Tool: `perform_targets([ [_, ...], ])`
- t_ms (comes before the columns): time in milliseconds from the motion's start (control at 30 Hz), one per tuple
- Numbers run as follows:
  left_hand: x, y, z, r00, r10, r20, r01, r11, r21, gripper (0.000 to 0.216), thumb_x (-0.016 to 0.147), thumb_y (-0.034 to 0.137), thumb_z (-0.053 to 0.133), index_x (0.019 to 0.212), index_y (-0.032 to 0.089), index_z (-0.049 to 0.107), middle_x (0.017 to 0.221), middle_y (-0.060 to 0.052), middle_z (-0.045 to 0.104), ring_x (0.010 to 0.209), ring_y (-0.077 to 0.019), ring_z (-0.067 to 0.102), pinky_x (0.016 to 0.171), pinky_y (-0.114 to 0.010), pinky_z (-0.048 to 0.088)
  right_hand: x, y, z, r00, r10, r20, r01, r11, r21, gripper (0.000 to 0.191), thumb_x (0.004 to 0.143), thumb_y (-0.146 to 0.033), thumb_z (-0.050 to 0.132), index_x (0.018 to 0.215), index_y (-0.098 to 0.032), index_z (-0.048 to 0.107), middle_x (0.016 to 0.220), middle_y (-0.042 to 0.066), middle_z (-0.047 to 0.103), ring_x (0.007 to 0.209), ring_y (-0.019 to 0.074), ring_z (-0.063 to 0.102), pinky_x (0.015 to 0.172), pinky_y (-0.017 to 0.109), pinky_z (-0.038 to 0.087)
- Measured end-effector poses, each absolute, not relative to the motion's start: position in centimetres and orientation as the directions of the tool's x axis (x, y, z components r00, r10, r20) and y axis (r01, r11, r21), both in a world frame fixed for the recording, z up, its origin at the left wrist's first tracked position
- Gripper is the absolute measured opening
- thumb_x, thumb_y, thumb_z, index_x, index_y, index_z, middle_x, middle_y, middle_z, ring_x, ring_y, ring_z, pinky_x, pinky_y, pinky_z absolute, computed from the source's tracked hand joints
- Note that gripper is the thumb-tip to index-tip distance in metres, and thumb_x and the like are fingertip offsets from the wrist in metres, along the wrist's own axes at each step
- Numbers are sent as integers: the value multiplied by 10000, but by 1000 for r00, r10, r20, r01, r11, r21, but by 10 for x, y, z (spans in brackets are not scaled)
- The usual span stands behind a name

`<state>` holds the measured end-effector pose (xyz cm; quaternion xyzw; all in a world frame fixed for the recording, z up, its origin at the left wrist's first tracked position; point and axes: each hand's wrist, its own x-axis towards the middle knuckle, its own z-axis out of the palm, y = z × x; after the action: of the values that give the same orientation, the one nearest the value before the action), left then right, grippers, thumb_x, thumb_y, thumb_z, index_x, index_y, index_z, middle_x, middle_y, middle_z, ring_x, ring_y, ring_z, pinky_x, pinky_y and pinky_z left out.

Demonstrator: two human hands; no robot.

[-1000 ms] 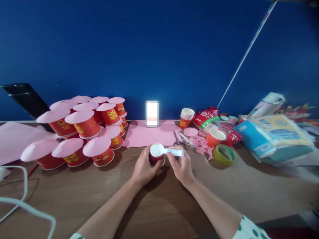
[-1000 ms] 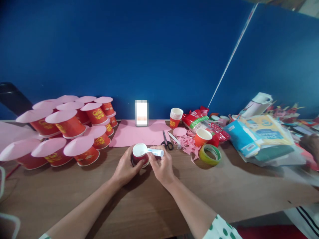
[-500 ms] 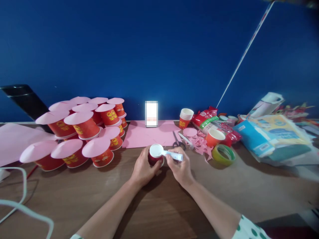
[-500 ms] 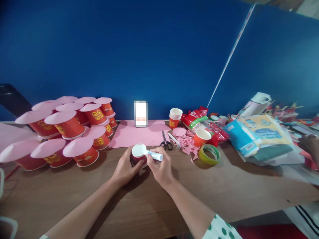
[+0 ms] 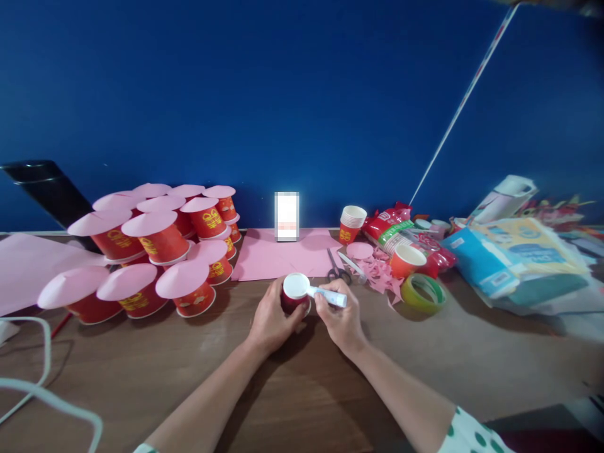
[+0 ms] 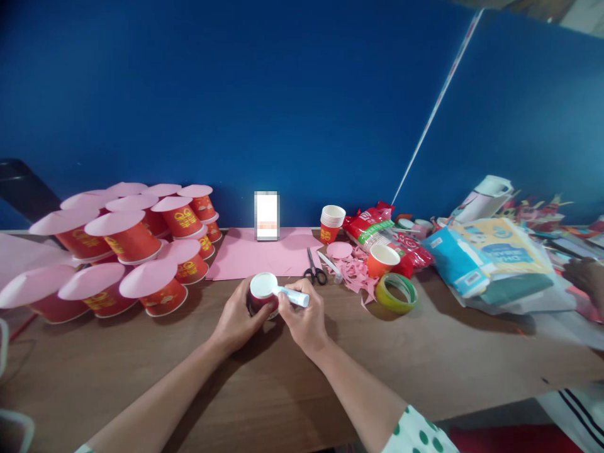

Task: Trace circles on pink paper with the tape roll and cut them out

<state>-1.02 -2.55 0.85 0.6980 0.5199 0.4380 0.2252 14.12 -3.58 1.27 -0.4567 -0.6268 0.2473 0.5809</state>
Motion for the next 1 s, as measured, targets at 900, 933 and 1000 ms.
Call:
perform_targets([
  [900, -11, -24, 7, 61, 921, 385, 520, -359, 775, 525, 712, 297, 602, 1192, 203, 412, 1132, -83, 556, 1041, -237, 537, 893, -390, 423, 171, 1, 16, 269, 823, 500, 447, 353, -822, 209, 783, -300, 557, 933, -158, 593, 910, 91, 626, 803, 199, 582, 721, 331, 479],
  [933, -11, -25, 7, 53, 922, 383, 517, -354, 780, 541, 711, 302, 605, 1201, 204, 399, 1135, -83, 553, 1040, -237, 538, 890, -389, 424, 176, 5, 16, 311, 823, 475, 419, 330, -846, 246, 779, -311, 559, 967, -153, 574, 899, 90, 626, 780, 197, 587, 720, 339, 482],
  [1000, -11, -25, 8, 44, 926, 375, 516, -342, 785, 529, 707, 305, 605, 1183, 204, 400, 1104, -76, 559, 1011, -235, 549, 865, -384, 435, 183, 14, 15, 415, 805, 424, 312, 312, -897, 342, 749, -315, 586, 1038, -149, 510, 919, 92, 619, 787, 197, 599, 735, 347, 486],
])
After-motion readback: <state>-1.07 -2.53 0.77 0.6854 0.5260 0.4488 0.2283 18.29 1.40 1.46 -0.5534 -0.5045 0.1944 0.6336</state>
